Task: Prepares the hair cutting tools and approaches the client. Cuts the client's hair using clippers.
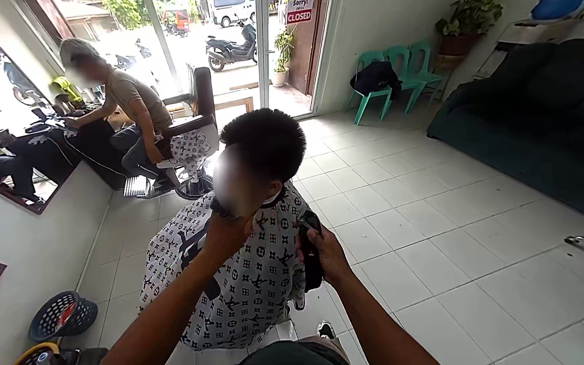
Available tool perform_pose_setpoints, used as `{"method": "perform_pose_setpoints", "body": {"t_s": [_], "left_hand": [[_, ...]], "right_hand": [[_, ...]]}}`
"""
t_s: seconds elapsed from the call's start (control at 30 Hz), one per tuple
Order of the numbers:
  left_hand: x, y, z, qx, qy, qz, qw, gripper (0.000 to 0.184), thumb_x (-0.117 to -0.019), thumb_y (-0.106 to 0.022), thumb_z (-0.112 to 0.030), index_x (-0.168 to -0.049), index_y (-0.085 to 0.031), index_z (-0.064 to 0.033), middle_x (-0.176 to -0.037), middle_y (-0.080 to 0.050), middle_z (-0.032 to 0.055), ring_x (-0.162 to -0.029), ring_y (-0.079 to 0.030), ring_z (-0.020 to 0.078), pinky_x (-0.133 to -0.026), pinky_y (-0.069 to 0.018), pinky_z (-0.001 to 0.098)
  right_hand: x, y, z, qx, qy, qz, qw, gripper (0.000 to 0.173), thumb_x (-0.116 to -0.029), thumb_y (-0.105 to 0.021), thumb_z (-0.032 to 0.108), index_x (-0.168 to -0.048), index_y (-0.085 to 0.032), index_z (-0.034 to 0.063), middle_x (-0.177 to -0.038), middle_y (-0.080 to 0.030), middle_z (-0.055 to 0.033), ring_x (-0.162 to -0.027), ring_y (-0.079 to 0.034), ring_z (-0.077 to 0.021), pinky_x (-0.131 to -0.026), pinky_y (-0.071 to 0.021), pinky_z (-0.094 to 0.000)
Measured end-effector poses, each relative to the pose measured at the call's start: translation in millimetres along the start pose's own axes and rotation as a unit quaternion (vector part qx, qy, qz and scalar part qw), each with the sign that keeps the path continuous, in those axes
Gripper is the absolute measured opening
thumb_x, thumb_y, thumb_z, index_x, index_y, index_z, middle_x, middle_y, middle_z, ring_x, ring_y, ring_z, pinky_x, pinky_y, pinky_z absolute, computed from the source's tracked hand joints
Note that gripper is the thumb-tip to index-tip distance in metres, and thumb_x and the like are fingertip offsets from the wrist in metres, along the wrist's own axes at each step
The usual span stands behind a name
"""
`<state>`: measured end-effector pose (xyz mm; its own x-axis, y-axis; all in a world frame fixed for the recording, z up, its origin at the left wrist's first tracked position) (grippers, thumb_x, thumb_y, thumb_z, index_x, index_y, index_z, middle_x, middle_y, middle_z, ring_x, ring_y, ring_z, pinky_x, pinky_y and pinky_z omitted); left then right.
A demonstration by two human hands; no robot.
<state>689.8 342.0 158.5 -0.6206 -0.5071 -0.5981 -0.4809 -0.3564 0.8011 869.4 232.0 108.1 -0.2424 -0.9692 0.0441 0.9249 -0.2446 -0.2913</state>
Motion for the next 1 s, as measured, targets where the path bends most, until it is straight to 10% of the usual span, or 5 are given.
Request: {"method": "perform_pose_setpoints", "body": {"t_s": [0.1, 0.2, 0.4, 0.6, 1.0], "left_hand": [[1, -15, 13, -0.046, -0.012, 0.028, 0.998, 0.049, -0.0990, -0.060, -0.022, -0.148, -0.057, -0.0289, -0.166, -0.033, 0.0120, -0.156, -0.022, 0.0369, -0.119, -0.0203, 0.0672], [2, -22, 18, -0.068, 0.008, 0.042, 0.997, 0.061, -0.0942, -0.067, -0.020, -0.152, -0.051, -0.0288, -0.169, -0.027, 0.0114, -0.158, -0.016, 0.0336, -0.119, -0.0126, 0.0694], [7, -27, 25, -0.085, 0.020, 0.032, 0.996, 0.055, -0.0984, -0.061, -0.023, -0.153, -0.051, -0.0249, -0.171, -0.023, 0.0078, -0.159, -0.011, 0.0295, -0.121, -0.0077, 0.0670], [-6, -9, 12, -0.083, 0.042, 0.097, 0.991, 0.049, -0.1014, -0.053, -0.021, -0.150, -0.054, -0.0189, -0.164, -0.033, 0.0199, -0.155, -0.022, 0.0418, -0.119, -0.0115, 0.0677], [7, -24, 27, -0.108, 0.010, 0.029, 0.994, 0.059, -0.0974, -0.061, -0.018, -0.154, -0.048, -0.0291, -0.171, -0.022, 0.0091, -0.159, -0.010, 0.0306, -0.120, -0.0067, 0.0688]], "right_hand": [[-24, -33, 11, -0.051, -0.015, 0.032, 0.998, 0.044, -0.1065, -0.037, 0.035, -0.122, -0.050, -0.0040, -0.074, -0.062, -0.0040, -0.054, -0.061, -0.0125, -0.051, -0.0564, -0.0260], [-46, -54, 7, -0.059, -0.075, 0.000, 0.995, 0.049, -0.1126, -0.024, 0.036, -0.114, -0.056, -0.0018, -0.081, -0.063, -0.0101, -0.062, -0.064, -0.0184, -0.058, -0.0590, -0.0326], [-76, -63, 3, 0.061, -0.046, -0.016, 0.997, 0.034, -0.1071, -0.054, 0.029, -0.111, -0.061, -0.0040, -0.094, -0.068, -0.0166, -0.082, -0.070, -0.0221, -0.077, -0.0602, -0.0379], [-83, -64, 0, 0.068, -0.039, -0.012, 0.997, 0.036, -0.1069, -0.055, 0.031, -0.109, -0.063, -0.0041, -0.091, -0.068, -0.0162, -0.081, -0.070, -0.0225, -0.077, -0.0607, -0.0387], [-82, -61, 0, 0.088, 0.002, -0.019, 0.996, 0.037, -0.1070, -0.053, 0.034, -0.111, -0.063, -0.0014, -0.089, -0.068, -0.0140, -0.079, -0.068, -0.0210, -0.075, -0.0587, -0.0382]]}}
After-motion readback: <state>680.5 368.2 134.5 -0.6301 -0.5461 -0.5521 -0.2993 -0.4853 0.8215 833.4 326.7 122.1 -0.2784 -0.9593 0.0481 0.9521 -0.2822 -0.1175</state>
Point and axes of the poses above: each hand's wrist, its own x-axis away from the middle knuckle, its own y-axis out of the back of the hand, z = x × y, the point moved 7 cm from there along -x, towards the middle knuckle
